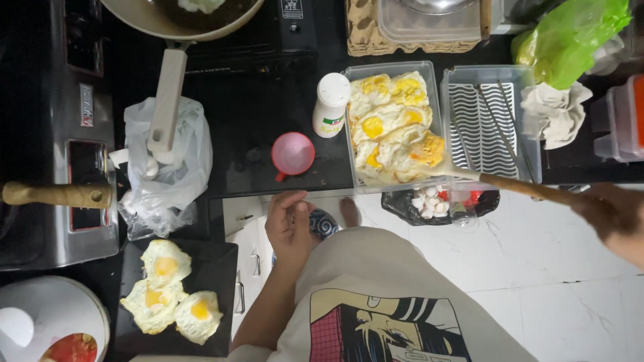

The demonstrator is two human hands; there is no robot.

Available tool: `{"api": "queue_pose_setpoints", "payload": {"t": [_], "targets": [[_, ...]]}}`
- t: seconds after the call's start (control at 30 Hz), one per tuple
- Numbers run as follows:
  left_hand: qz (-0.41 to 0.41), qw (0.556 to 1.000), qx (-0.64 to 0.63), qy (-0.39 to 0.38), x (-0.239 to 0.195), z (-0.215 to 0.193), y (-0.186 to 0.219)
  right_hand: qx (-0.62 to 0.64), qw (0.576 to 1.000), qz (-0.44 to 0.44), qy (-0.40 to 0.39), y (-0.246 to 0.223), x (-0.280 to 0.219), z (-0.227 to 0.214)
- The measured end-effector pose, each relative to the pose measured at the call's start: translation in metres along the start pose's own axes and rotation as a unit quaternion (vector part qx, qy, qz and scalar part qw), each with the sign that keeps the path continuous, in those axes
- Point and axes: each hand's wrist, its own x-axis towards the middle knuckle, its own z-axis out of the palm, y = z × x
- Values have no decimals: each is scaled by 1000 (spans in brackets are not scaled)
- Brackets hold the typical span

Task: Cracking eggs into a pan, frying them, and transferring them to a tray alongside rice.

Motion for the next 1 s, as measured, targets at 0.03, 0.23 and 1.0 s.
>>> {"api": "queue_pose_setpoints", "payload": {"t": [0.03,0.23,1.0], "targets": [[-12,1000,4,-2,-1,-1,0,39,999,-26,-2,25,12,8],[49,999,-10,-5,2,-5,-15,67,997,26,36,91,21,19],[6,995,95,26,-17,-40,-29,-86,951,-46,294,11,7,205]]}}
